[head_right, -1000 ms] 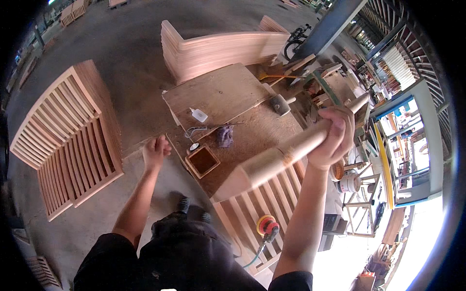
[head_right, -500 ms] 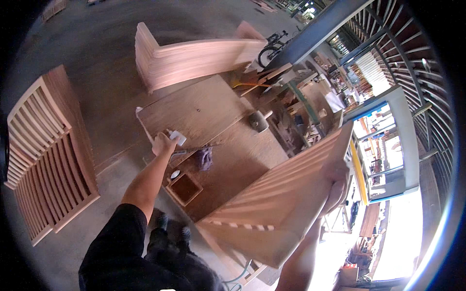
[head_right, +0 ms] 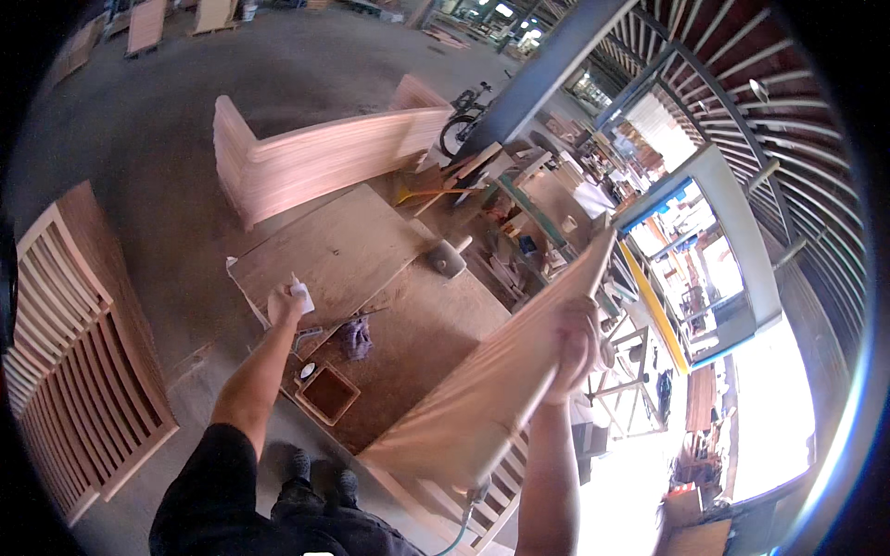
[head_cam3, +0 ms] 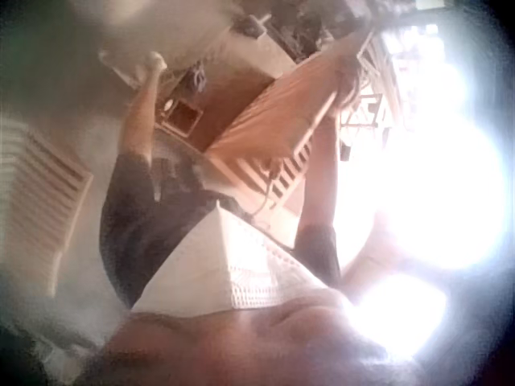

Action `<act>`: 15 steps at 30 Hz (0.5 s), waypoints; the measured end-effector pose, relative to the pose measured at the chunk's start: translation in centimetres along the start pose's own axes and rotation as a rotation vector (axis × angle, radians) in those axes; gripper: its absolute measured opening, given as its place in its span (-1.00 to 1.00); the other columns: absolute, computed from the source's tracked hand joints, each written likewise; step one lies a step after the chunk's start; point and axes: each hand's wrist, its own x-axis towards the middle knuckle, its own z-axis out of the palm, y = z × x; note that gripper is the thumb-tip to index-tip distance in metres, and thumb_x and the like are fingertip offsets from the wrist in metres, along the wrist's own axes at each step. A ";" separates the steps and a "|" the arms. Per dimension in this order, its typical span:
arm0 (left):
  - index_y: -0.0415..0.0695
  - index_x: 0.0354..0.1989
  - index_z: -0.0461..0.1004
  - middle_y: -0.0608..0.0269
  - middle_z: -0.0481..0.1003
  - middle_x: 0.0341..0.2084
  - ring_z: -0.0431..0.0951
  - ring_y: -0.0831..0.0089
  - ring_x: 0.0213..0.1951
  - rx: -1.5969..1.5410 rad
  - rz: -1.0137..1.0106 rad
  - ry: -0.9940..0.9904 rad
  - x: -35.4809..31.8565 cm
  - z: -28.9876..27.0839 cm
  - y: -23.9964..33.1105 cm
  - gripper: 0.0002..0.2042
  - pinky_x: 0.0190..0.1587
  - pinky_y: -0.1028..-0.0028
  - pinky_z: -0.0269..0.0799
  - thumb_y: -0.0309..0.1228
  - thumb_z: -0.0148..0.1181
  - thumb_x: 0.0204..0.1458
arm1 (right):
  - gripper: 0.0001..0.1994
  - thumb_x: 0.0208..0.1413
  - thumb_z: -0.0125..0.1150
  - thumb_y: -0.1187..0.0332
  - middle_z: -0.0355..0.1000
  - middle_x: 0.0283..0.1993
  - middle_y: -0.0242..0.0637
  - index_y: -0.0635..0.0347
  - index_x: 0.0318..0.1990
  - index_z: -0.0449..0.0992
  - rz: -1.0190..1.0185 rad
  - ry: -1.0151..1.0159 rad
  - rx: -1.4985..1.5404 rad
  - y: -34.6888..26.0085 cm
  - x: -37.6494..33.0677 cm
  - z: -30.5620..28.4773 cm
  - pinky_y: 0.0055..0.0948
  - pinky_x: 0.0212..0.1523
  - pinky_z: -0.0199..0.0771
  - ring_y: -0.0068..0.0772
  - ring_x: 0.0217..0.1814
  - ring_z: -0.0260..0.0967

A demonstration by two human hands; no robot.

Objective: The person sands the edges and surfaces of a wooden chair frame using a handheld orbital sander. They then apply glue from a bottle to a specific joint on the chair and rub it in with their finger.

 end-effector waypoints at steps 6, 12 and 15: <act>-0.26 0.03 0.58 0.20 0.61 -0.26 0.69 0.33 -0.27 -0.873 0.292 -0.299 -6.3 -12.2 11.6 -0.67 -0.33 0.35 0.59 -0.30 0.31 0.21 | -0.61 0.37 -0.11 0.20 0.48 -0.35 -0.16 0.24 -0.41 0.52 -0.013 0.100 0.120 -0.4 1.2 1.3 -0.16 -0.03 0.41 -0.09 -0.20 0.42; -0.29 0.15 0.48 0.21 0.62 -0.23 0.68 0.46 -0.37 -0.655 0.762 -0.562 -18.6 -29.8 23.9 -0.62 -0.45 0.51 0.56 -0.31 0.31 0.28 | -0.66 0.33 -0.07 0.29 0.48 -0.36 -0.13 0.31 -0.41 0.52 -0.079 0.113 0.154 -0.4 1.5 1.5 -0.18 -0.06 0.40 -0.08 -0.21 0.40; -0.29 0.15 0.46 0.18 0.63 -0.27 0.66 0.50 -0.45 -0.494 0.874 -0.529 -24.3 -34.1 27.9 -0.61 -0.50 0.58 0.51 -0.39 0.37 0.23 | -0.67 0.32 -0.06 0.31 0.46 -0.38 -0.16 0.26 -0.43 0.53 -0.062 0.134 0.193 -0.8 1.8 1.5 -0.17 -0.08 0.37 -0.05 -0.24 0.38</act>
